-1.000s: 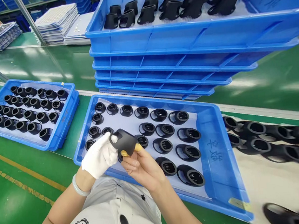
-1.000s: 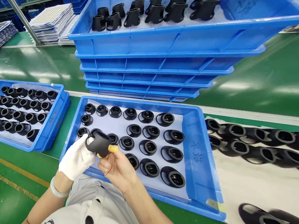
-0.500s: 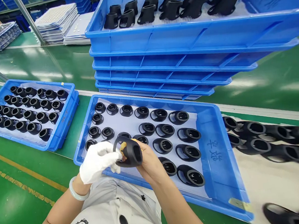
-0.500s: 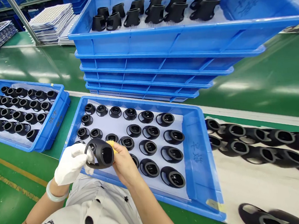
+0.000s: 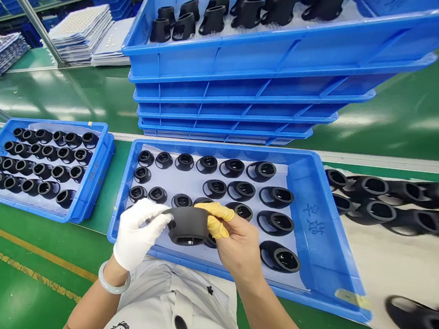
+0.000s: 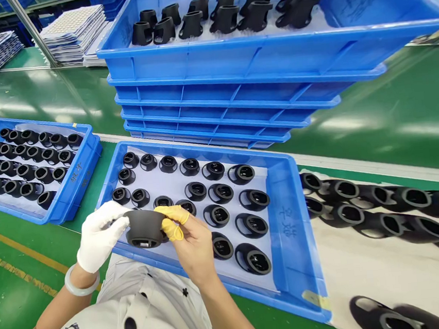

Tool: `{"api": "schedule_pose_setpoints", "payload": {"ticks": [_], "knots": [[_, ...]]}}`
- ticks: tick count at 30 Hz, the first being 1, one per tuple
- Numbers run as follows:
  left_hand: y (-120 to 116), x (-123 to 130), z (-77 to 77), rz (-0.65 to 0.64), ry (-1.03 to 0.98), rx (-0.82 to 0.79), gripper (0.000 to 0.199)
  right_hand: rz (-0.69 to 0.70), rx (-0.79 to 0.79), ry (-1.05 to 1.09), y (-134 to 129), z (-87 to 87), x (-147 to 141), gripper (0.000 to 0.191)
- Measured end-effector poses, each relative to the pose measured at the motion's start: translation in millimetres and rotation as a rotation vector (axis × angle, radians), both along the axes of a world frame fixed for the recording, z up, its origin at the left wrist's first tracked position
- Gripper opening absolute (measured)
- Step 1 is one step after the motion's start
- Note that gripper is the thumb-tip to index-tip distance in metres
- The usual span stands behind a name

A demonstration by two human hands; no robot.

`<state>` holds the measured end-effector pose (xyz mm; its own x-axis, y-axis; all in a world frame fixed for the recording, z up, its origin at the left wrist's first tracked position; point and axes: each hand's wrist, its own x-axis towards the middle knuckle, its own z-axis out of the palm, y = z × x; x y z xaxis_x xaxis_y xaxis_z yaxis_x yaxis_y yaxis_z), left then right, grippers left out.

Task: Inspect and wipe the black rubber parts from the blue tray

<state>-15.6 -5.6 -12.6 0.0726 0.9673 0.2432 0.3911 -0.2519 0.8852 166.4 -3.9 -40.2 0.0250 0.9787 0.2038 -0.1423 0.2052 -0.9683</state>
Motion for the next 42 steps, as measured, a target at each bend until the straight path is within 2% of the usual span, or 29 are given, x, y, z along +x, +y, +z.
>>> {"api": "schedule_pose_setpoints", "payload": {"ticks": [4, 9, 14, 21, 23, 25, 28, 30, 35, 39, 42], "knots": [[1.8, 3.1, 1.6, 0.092, -0.136, -0.094, 0.019, 0.130, 0.004, 0.127, -3.3, 8.4, -4.3, 0.013], [4.3, 7.1, 2.8, 0.165, -0.344, -0.291, 0.018, 0.348, -0.141, 0.264, -8.5, 15.5, -9.0, 0.005], [6.7, 5.2, -0.6, 0.059, -0.419, -0.430, 0.022, 0.407, -0.230, 0.394, -10.1, 18.3, -11.1, 0.014], [6.0, 8.2, -8.4, -0.123, -0.520, -0.530, 0.044, 0.441, -0.389, 0.474, -8.2, 27.8, -14.1, 0.026], [4.3, 10.5, -13.8, -0.148, -0.636, -0.640, 0.040, 0.434, -0.431, 0.508, -7.9, 29.0, -15.2, 0.027], [3.8, 13.1, -17.2, -0.127, -0.834, -0.845, 0.032, 0.417, -0.490, 0.547, -7.1, 28.9, -16.0, 0.027], [7.4, 16.3, -15.6, -0.038, -1.178, -1.158, 0.019, 0.398, -0.597, 0.618, -3.5, 26.4, -16.8, 0.029], [11.4, 17.1, -12.1, -0.022, -1.292, -1.260, 0.018, 0.376, -0.668, 0.683, -0.1, 23.7, -17.1, 0.027], [16.4, 15.9, -6.9, -0.070, -1.424, -1.268, 0.033, 0.257, -0.772, 0.862, 5.9, 17.1, -17.9, 0.017], [16.1, 15.1, -4.8, -0.034, -1.456, -1.238, 0.036, 0.263, -0.821, 0.917, 6.5, 13.9, -18.1, 0.018], [16.2, 14.9, -3.1, 0.000, -1.434, -1.209, 0.033, 0.272, -0.809, 0.877, 7.8, 10.8, -18.8, 0.019]]}}
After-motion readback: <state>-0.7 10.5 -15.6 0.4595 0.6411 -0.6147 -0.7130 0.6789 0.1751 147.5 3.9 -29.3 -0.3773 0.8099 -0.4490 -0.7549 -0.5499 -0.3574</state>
